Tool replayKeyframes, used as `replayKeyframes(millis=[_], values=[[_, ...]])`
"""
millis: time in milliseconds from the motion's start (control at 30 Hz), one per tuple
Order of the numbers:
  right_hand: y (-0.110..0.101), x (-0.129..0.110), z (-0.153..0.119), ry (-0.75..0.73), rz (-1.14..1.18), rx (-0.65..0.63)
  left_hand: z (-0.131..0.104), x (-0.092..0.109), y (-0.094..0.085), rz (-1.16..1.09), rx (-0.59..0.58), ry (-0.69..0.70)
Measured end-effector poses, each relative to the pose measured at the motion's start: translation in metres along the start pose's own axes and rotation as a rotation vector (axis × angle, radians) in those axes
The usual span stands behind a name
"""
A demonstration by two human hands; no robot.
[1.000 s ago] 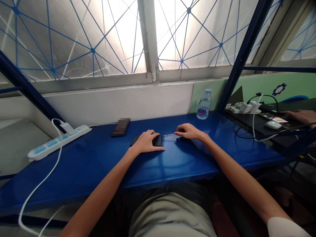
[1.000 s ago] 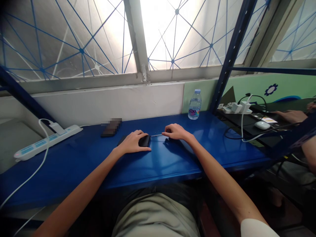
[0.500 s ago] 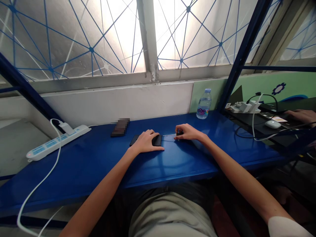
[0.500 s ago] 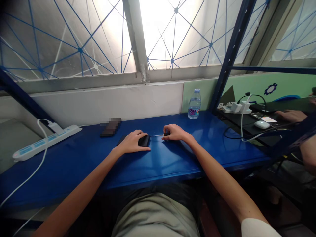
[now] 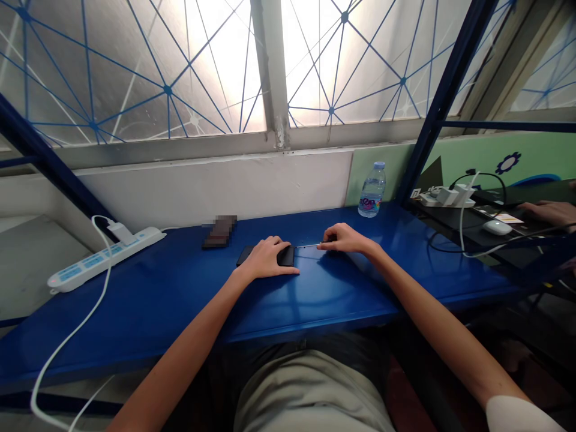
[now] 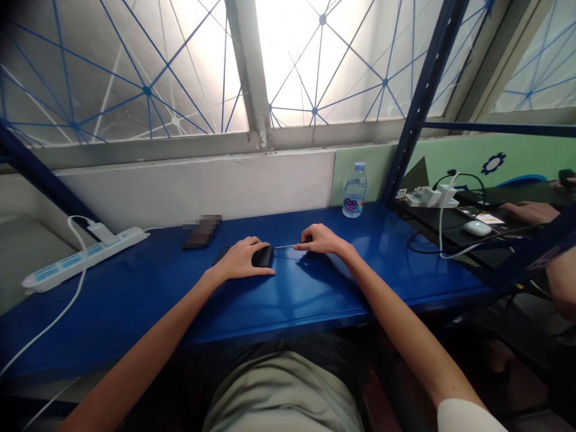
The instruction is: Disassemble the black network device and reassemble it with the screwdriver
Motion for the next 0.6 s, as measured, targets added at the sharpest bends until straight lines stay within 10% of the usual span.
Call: replayKeyframes(millis=[600], values=[[0.0035,-0.0059,0.0,-0.026,-0.039,0.014,0.0012,-0.0031,0.003,0.02,0.014,0.014]])
Point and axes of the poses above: each hand's wrist, its own z-axis towards the middle knuckle, its own y-axis out of the palm, x = y × z, the point moved 6 cm from there along z, towards the middle knuckle, and after that the axes turned 1 degree about -z, right-handed, at the moved point
